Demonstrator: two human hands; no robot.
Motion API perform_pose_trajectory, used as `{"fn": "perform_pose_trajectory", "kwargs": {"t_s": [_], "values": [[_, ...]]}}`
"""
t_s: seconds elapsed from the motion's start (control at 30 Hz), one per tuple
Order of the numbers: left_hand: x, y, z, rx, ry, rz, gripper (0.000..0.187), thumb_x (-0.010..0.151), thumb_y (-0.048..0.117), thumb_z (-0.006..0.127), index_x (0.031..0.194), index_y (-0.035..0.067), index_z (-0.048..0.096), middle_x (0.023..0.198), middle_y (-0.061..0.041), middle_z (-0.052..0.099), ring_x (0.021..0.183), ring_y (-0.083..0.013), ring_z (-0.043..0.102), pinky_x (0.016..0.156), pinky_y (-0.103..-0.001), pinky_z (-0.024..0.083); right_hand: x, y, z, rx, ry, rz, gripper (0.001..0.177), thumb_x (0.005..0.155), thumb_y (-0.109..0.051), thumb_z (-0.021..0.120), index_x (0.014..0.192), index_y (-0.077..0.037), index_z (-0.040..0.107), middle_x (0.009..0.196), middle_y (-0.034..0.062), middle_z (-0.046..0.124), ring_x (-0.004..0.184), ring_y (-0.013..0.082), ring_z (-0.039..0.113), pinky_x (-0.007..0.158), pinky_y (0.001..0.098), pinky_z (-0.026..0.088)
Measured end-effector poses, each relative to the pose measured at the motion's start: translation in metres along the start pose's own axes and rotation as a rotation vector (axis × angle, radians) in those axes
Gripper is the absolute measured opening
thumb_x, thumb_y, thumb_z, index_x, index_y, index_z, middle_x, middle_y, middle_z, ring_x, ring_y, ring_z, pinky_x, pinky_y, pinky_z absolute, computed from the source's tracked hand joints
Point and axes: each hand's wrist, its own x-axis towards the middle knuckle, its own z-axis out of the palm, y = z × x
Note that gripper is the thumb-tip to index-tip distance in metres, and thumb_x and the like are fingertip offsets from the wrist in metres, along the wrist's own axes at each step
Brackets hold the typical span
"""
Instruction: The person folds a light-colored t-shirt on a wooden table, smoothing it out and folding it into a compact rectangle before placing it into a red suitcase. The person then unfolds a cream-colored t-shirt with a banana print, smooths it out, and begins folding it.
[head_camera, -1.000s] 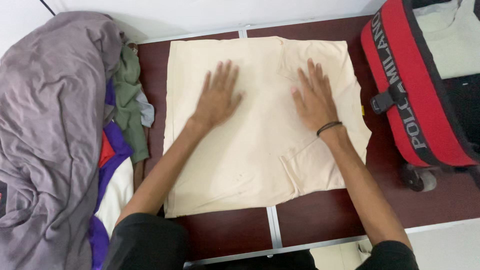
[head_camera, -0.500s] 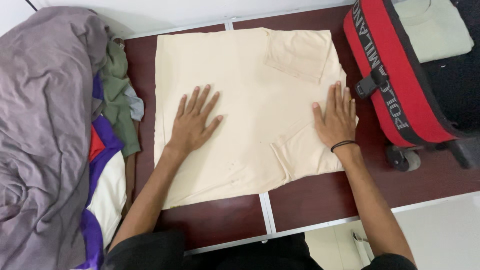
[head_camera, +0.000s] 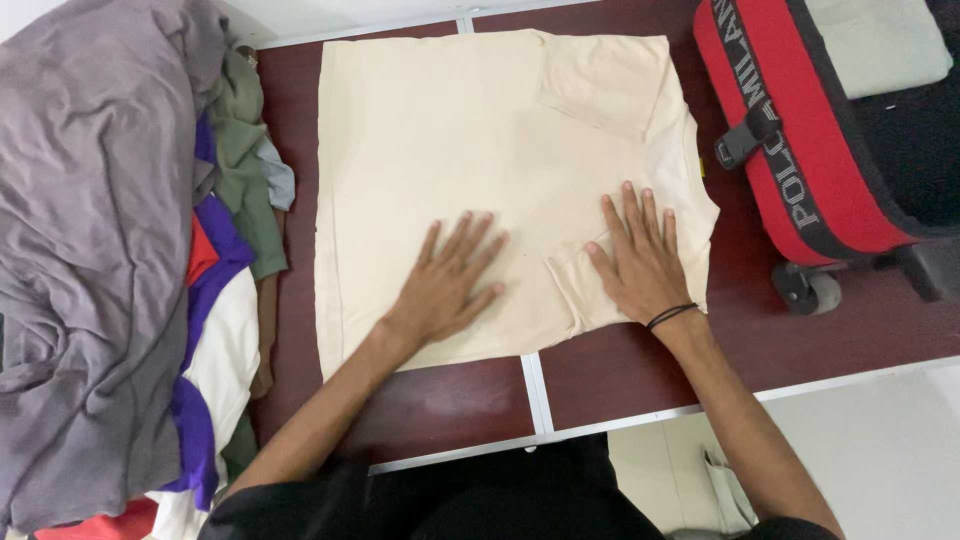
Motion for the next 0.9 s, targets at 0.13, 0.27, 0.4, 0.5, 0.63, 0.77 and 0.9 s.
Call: {"fn": "perform_pose_trajectory", "kwargs": {"t_s": [0.13, 0.27, 0.4, 0.5, 0.63, 0.77, 0.9], "values": [[-0.023, 0.020, -0.009, -0.013, 0.034, 0.015, 0.062, 0.107, 0.053, 0.036, 0.162, 0.026, 0.032, 0.171, -0.008, 0.021, 0.159, -0.0270, 0.012, 0.128, -0.052, 0.009, -0.008, 0.011, 0.002, 0.038, 0.019, 0.061, 0.076, 0.104, -0.048, 0.040, 0.163, -0.003, 0.023, 0.168, 0.0259, 0.012, 0.155, 0.0420, 0.008, 0.123, 0.0593, 0.005], [-0.053, 0.004, -0.020, 0.031, 0.082, -0.048, 0.061, 0.106, 0.052, 0.037, 0.161, 0.026, 0.034, 0.170, -0.006, 0.023, 0.157, -0.0264, 0.015, 0.128, -0.050, 0.008, -0.018, 0.034, -0.004, -0.052, 0.001, 0.093, 0.073, 0.105, -0.049, 0.036, 0.163, -0.006, 0.025, 0.169, 0.0224, 0.013, 0.156, 0.0414, 0.008, 0.124, 0.0585, 0.006], [-0.087, -0.017, -0.034, 0.035, 0.079, -0.137, 0.062, 0.105, 0.049, 0.039, 0.161, 0.023, 0.034, 0.169, -0.008, 0.024, 0.157, -0.0280, 0.017, 0.127, -0.050, 0.011, -0.029, 0.052, -0.012, -0.056, -0.022, 0.159, 0.070, 0.105, -0.047, 0.034, 0.162, -0.008, 0.026, 0.170, 0.0196, 0.014, 0.158, 0.0399, 0.009, 0.125, 0.0597, 0.007], [-0.107, -0.026, -0.042, 0.045, 0.100, -0.192, 0.060, 0.106, 0.046, 0.041, 0.161, 0.021, 0.035, 0.169, -0.008, 0.025, 0.157, -0.0284, 0.018, 0.127, -0.050, 0.013, -0.030, 0.063, -0.014, -0.036, -0.005, 0.170, 0.070, 0.105, -0.047, 0.034, 0.161, -0.006, 0.026, 0.171, 0.0195, 0.016, 0.156, 0.0429, 0.009, 0.123, 0.0620, 0.008], [-0.123, -0.033, -0.047, 0.036, 0.092, -0.211, 0.061, 0.105, 0.043, 0.043, 0.160, 0.019, 0.035, 0.169, -0.011, 0.026, 0.156, -0.0316, 0.018, 0.126, -0.051, 0.013, -0.036, 0.070, -0.015, 0.007, 0.041, 0.106, 0.067, 0.108, -0.044, 0.036, 0.161, -0.002, 0.028, 0.170, 0.0243, 0.017, 0.155, 0.0480, 0.010, 0.122, 0.0634, 0.008], [-0.134, -0.030, -0.055, 0.017, 0.033, -0.163, 0.066, 0.101, 0.050, 0.047, 0.158, 0.019, 0.036, 0.167, -0.012, 0.026, 0.155, -0.0311, 0.020, 0.124, -0.053, 0.015, -0.055, 0.055, -0.033, 0.076, 0.089, -0.082, 0.060, 0.102, -0.036, 0.055, 0.151, -0.003, 0.047, 0.166, 0.0215, 0.031, 0.155, 0.0436, 0.021, 0.124, 0.0592, 0.016], [-0.148, -0.022, -0.069, -0.092, 0.054, -0.025, 0.060, 0.089, 0.049, 0.064, 0.140, 0.017, 0.057, 0.155, -0.011, 0.045, 0.146, -0.0289, 0.037, 0.120, -0.050, 0.028, -0.077, 0.033, -0.052, 0.111, 0.110, -0.243, 0.042, 0.083, -0.030, 0.078, 0.117, -0.008, 0.068, 0.145, 0.0123, 0.054, 0.141, 0.0322, 0.046, 0.117, 0.0495, 0.038]]}}
